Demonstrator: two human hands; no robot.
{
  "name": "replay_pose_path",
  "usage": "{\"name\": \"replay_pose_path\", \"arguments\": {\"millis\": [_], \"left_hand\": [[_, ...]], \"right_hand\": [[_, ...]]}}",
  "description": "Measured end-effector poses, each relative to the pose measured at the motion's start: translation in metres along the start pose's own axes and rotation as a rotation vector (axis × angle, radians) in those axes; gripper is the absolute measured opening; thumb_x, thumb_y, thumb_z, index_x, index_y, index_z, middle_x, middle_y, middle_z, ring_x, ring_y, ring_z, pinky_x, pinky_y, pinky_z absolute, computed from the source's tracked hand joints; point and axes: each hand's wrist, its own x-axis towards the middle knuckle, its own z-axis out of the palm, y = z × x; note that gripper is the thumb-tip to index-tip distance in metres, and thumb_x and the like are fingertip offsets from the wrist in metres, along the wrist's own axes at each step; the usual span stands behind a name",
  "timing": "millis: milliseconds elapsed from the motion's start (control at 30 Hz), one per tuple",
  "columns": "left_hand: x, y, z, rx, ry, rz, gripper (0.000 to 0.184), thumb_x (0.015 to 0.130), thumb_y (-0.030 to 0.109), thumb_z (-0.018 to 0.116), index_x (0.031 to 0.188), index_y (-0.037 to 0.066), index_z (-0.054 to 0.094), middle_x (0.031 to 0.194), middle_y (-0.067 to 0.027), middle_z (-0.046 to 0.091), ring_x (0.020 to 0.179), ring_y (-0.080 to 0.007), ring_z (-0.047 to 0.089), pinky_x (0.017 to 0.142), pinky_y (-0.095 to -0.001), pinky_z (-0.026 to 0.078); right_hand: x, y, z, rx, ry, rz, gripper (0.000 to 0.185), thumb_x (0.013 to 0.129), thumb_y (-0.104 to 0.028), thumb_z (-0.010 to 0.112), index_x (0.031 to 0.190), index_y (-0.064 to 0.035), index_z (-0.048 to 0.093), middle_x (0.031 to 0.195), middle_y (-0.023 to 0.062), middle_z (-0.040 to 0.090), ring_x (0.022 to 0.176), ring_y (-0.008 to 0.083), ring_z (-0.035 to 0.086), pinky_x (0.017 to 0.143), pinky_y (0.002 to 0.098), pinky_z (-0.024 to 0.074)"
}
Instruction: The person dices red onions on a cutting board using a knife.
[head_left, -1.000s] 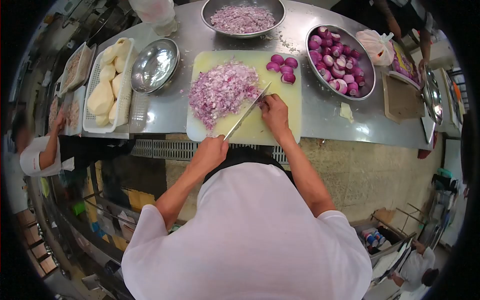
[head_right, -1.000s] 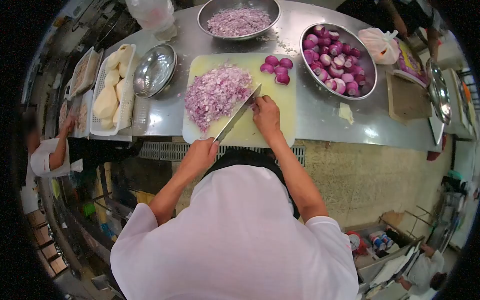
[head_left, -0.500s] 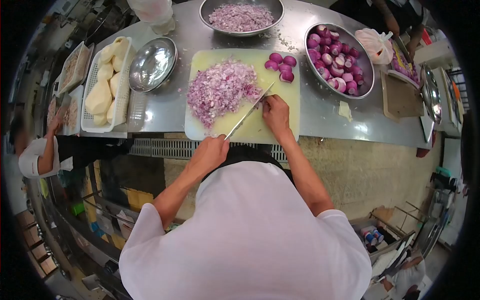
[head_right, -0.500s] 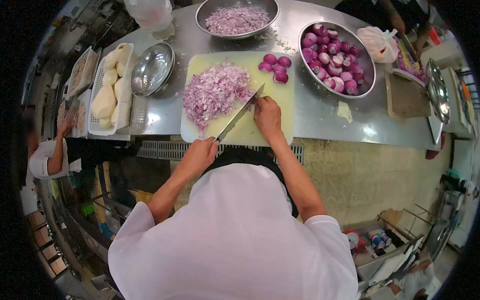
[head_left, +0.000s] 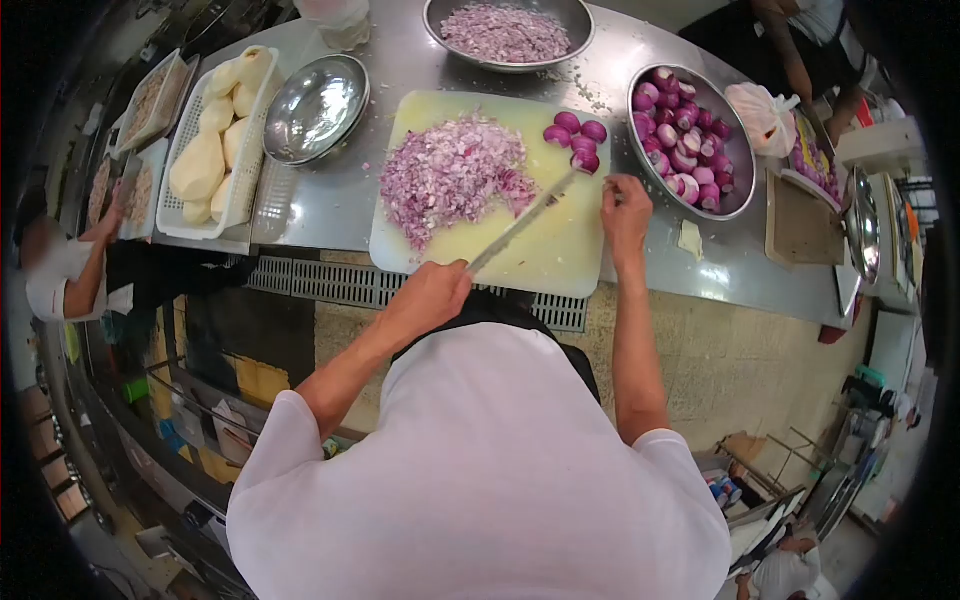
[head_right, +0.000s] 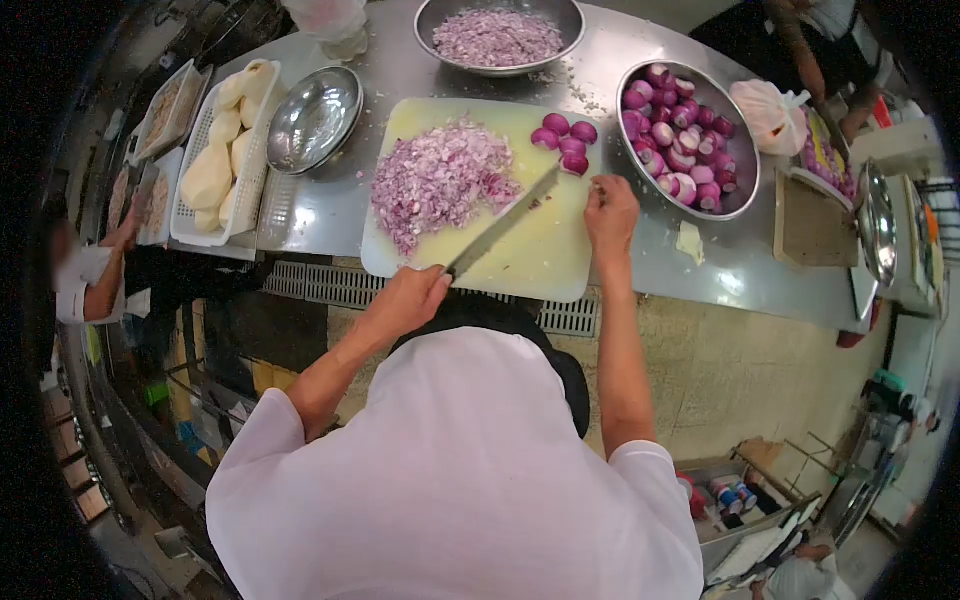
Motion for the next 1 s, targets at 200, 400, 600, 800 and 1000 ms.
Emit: {"name": "replay_pose_path", "arguments": {"millis": [200,400,600,800,1000], "left_hand": [[0.012,-0.02,0.003,-0.27,-0.136,-0.266,0.031,0.098,0.02,0.049,0.082,-0.006,0.058,0.061,-0.0251,0.056,0.05,-0.0353,0.06,0.053,-0.046,0.045],[0.01,-0.013,-0.011,-0.07,0.146,-0.096,0.028,0.096,0.017,0.048,0.084,-0.007,0.058,0.067,-0.0288,0.059,0.063,-0.0455,0.061,0.06,-0.0501,0.048],[0.021,-0.014,0.015,0.031,0.191,0.012,0.026,0.095,0.014,0.049,0.084,-0.007,0.058,0.071,-0.0312,0.061,0.071,-0.0499,0.061,0.066,-0.0564,0.048],[0.012,-0.004,0.02,0.095,0.088,-0.031,0.024,0.096,0.015,0.051,0.087,-0.006,0.057,0.069,-0.0306,0.061,0.069,-0.0497,0.062,0.065,-0.0559,0.049],[0.012,-0.003,0.019,0.136,0.058,-0.033,0.024,0.096,0.015,0.05,0.088,-0.006,0.057,0.069,-0.0299,0.061,0.068,-0.0492,0.062,0.063,-0.0554,0.049]], "right_hand": [[0.028,0.012,0.019,0.067,-0.079,-0.191,0.023,0.078,0.004,0.064,0.099,-0.0045,0.069,0.099,0.0173,0.066,0.087,0.0364,0.066,0.076,0.0407,0.0528],[0.007,-0.019,0.032,0.095,-0.262,-0.071,0.021,0.077,-0.005,0.071,0.098,-0.0046,0.069,0.097,0.0128,0.065,0.088,0.0334,0.064,0.079,0.0409,0.0511],[-0.015,-0.054,0.05,-0.049,-0.299,-0.143,0.01,0.08,-0.01,0.068,0.09,-0.0061,0.067,0.09,0.0121,0.061,0.088,0.0335,0.059,0.077,0.0441,0.0496],[-0.02,-0.063,0.054,-0.143,-0.299,-0.156,0.007,0.083,-0.008,0.063,0.088,-0.0066,0.065,0.09,0.0116,0.06,0.087,0.0341,0.059,0.074,0.046,0.0501],[-0.026,-0.061,0.057,-0.081,-0.229,-0.161,0.01,0.081,-0.007,0.063,0.091,-0.0075,0.065,0.09,0.0117,0.059,0.085,0.0345,0.058,0.073,0.0462,0.0503]]}}
